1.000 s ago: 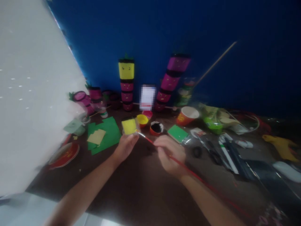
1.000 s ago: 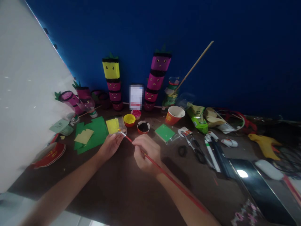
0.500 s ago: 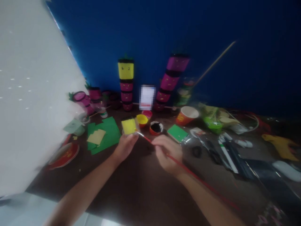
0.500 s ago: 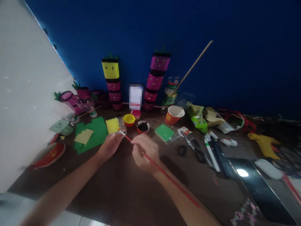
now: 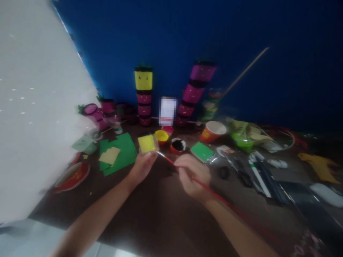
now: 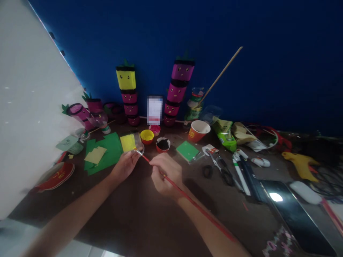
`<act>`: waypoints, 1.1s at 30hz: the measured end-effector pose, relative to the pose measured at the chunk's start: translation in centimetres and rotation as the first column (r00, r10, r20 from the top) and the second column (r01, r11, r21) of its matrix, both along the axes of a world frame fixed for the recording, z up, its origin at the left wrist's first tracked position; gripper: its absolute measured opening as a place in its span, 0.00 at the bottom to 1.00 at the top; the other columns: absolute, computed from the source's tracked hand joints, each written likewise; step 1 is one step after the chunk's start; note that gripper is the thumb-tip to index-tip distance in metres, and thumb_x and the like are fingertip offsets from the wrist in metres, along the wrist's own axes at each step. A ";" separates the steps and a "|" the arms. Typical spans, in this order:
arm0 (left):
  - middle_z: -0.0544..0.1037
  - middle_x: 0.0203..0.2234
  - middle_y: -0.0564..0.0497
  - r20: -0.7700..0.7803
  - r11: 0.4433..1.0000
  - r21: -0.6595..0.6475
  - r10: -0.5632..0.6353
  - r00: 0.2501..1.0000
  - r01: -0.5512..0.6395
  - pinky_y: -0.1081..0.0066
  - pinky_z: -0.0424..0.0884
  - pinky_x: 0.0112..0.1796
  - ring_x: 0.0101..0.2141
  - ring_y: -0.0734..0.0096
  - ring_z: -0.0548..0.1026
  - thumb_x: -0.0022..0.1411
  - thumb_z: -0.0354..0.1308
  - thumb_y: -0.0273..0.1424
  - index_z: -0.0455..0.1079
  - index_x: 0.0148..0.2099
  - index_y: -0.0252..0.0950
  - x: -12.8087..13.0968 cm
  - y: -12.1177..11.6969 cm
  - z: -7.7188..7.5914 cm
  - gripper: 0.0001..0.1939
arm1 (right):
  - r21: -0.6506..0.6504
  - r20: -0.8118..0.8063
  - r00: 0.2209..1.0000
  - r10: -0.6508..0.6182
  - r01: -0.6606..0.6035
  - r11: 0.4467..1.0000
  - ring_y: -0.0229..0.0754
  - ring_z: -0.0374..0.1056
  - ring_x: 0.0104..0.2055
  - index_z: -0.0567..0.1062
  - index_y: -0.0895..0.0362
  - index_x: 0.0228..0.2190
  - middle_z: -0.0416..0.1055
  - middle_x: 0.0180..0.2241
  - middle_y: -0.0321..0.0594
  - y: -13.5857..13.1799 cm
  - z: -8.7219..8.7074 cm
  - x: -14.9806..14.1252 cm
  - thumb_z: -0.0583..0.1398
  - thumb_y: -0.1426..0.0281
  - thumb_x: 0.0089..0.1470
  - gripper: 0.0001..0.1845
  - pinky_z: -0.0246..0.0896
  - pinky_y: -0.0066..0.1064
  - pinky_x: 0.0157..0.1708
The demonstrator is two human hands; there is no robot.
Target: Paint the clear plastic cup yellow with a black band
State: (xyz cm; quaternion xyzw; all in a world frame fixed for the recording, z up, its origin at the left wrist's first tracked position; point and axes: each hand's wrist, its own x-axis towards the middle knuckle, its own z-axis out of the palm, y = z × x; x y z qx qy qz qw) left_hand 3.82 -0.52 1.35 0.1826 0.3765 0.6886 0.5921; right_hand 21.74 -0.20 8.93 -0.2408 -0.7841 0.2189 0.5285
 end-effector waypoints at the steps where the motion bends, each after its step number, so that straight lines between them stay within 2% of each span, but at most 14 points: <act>1: 0.80 0.31 0.50 -0.004 1.000 0.001 -0.003 1.000 0.003 0.67 0.69 0.50 0.44 0.63 0.75 0.48 0.64 0.29 0.73 0.32 0.35 0.0 0.0 0.0 0.06 | -0.002 0.007 1.000 -0.005 0.005 1.000 0.40 0.68 0.30 0.72 0.57 0.28 0.71 0.26 0.40 0.0 0.0 0.0 0.54 0.81 0.47 0.10 0.66 0.33 0.30; 7: 0.80 0.30 0.53 -0.003 0.999 0.034 -0.005 1.000 0.005 0.69 0.70 0.48 0.40 0.67 0.77 0.49 0.64 0.28 0.73 0.28 0.37 0.1 -0.2 0.3 0.03 | 0.000 -0.002 1.000 -0.032 0.032 1.000 0.40 0.68 0.30 0.72 0.57 0.27 0.71 0.26 0.40 0.0 -0.1 -0.1 0.53 0.81 0.48 0.10 0.66 0.33 0.30; 10: 0.80 0.30 0.52 0.008 0.999 0.040 -0.018 1.000 0.017 0.70 0.70 0.48 0.39 0.68 0.77 0.48 0.64 0.28 0.74 0.30 0.36 0.2 -0.3 0.5 0.04 | -0.003 0.016 0.998 -0.058 0.058 0.998 0.40 0.69 0.31 0.72 0.57 0.29 0.72 0.27 0.40 0.1 -0.2 -0.2 0.54 0.81 0.48 0.10 0.66 0.33 0.30; 15: 0.80 0.31 0.50 -0.007 1.000 0.019 -0.025 1.000 0.025 0.67 0.69 0.49 0.44 0.64 0.75 0.49 0.64 0.28 0.74 0.31 0.36 -0.1 -0.1 0.1 0.03 | -0.008 -0.014 1.000 -0.005 0.005 1.000 0.39 0.67 0.28 0.71 0.57 0.26 0.70 0.24 0.39 0.1 -0.1 0.0 0.53 0.81 0.47 0.10 0.65 0.33 0.28; 18: 0.80 0.32 0.50 -0.006 1.000 0.010 -0.014 1.000 0.014 0.67 0.69 0.49 0.46 0.63 0.75 0.50 0.63 0.28 0.74 0.30 0.38 -0.2 -0.1 -0.2 0.02 | 0.001 -0.022 1.000 -0.020 0.020 1.000 0.39 0.67 0.29 0.71 0.57 0.27 0.70 0.25 0.40 0.1 0.0 0.0 0.53 0.81 0.47 0.10 0.65 0.33 0.29; 21: 0.80 0.33 0.50 0.008 1.000 0.010 -0.004 1.000 0.004 0.66 0.70 0.49 0.45 0.63 0.75 0.50 0.63 0.28 0.73 0.31 0.38 0.0 -0.2 0.1 0.03 | -0.006 0.013 0.999 -0.041 0.041 0.999 0.39 0.68 0.30 0.72 0.57 0.28 0.71 0.26 0.40 0.1 0.0 -0.1 0.54 0.81 0.47 0.10 0.65 0.32 0.29; 25: 0.80 0.32 0.50 -0.013 1.000 0.009 -0.006 1.000 0.006 0.67 0.70 0.48 0.43 0.64 0.76 0.48 0.64 0.28 0.73 0.30 0.36 0.3 -0.2 0.6 0.04 | 0.001 -0.005 1.000 0.006 -0.006 1.000 0.39 0.67 0.28 0.72 0.57 0.26 0.70 0.24 0.40 0.1 -0.2 0.1 0.53 0.81 0.47 0.10 0.64 0.32 0.28; 33: 0.80 0.32 0.50 0.010 1.000 0.008 0.008 1.000 -0.008 0.68 0.69 0.49 0.41 0.66 0.76 0.49 0.63 0.27 0.73 0.29 0.35 0.1 -0.2 0.3 0.03 | -0.012 0.008 1.000 -0.014 0.014 1.000 0.39 0.67 0.30 0.72 0.58 0.28 0.71 0.26 0.40 0.0 -0.2 0.0 0.54 0.81 0.47 0.10 0.65 0.32 0.29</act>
